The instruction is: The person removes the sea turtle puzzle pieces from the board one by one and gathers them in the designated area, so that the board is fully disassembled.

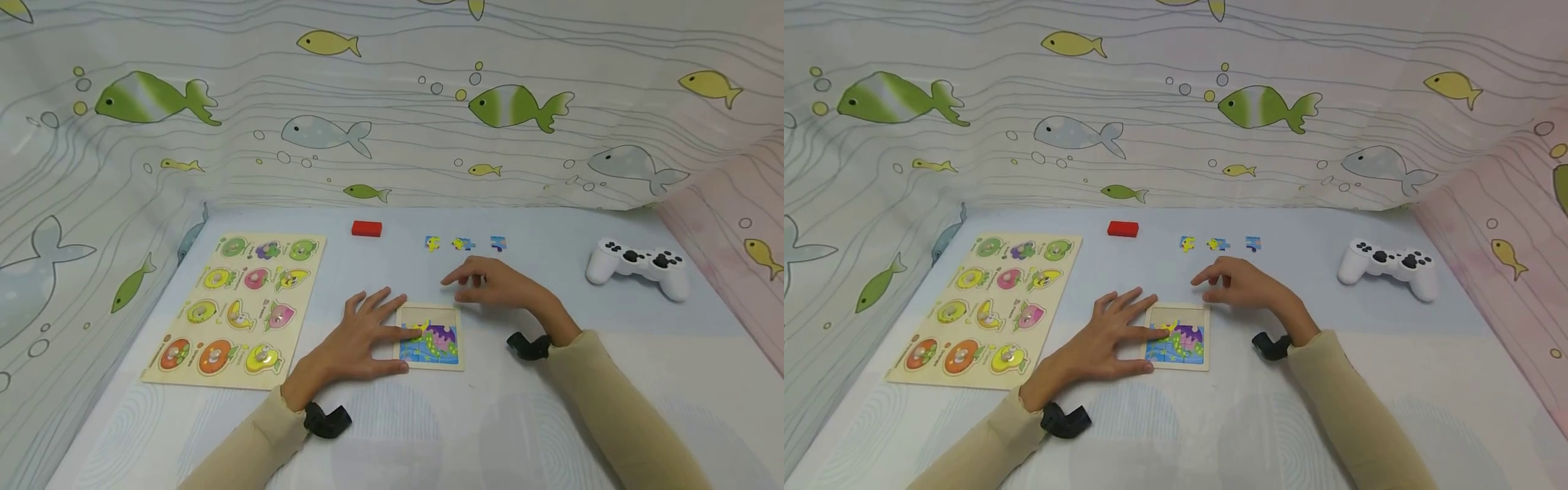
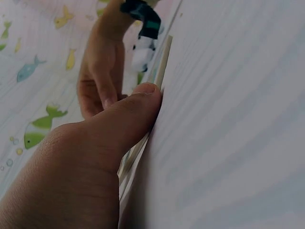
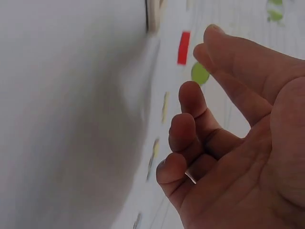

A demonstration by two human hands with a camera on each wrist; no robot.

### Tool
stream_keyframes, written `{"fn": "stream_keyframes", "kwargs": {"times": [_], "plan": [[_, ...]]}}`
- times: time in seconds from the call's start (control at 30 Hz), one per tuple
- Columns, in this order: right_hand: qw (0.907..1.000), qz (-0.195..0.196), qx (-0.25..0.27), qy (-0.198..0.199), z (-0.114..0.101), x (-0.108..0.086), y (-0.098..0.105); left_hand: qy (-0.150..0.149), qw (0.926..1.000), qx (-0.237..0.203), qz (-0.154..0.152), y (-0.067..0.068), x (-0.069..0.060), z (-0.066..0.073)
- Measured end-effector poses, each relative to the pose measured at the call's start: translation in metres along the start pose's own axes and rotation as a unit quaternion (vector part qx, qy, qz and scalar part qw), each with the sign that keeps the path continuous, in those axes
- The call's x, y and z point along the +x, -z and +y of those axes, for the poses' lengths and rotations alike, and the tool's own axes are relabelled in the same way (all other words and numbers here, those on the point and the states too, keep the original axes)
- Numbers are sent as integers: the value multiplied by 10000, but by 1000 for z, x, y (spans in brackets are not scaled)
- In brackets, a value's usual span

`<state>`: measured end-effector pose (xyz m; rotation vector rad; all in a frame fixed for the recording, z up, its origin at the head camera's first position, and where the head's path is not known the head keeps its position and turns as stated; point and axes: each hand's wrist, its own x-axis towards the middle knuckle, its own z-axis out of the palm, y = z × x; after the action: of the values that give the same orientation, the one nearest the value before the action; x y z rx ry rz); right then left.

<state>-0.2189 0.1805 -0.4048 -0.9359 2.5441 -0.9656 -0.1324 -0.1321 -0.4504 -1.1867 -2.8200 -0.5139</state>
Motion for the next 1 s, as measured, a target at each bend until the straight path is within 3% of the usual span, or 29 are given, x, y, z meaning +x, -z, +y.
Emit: {"fn": "stream_keyframes", "kwargs": {"times": [0.23, 0.4, 0.67, 1.0], "plan": [[9981, -456, 50, 407, -29, 5, -21, -100, 9998, -65, 174, 2, 2, -1], [9964, -615, 22, 588, -37, 6, -32, -58, 9991, -303, 277, 2, 1, 0], [9945, -809, -259, 613, -45, 4, -44, 107, 9979, -568, 283, 2, -1, 0], [9952, -744, -354, 528, -47, 3, -49, 487, 9954, -787, 230, -1, 1, -2]]}}
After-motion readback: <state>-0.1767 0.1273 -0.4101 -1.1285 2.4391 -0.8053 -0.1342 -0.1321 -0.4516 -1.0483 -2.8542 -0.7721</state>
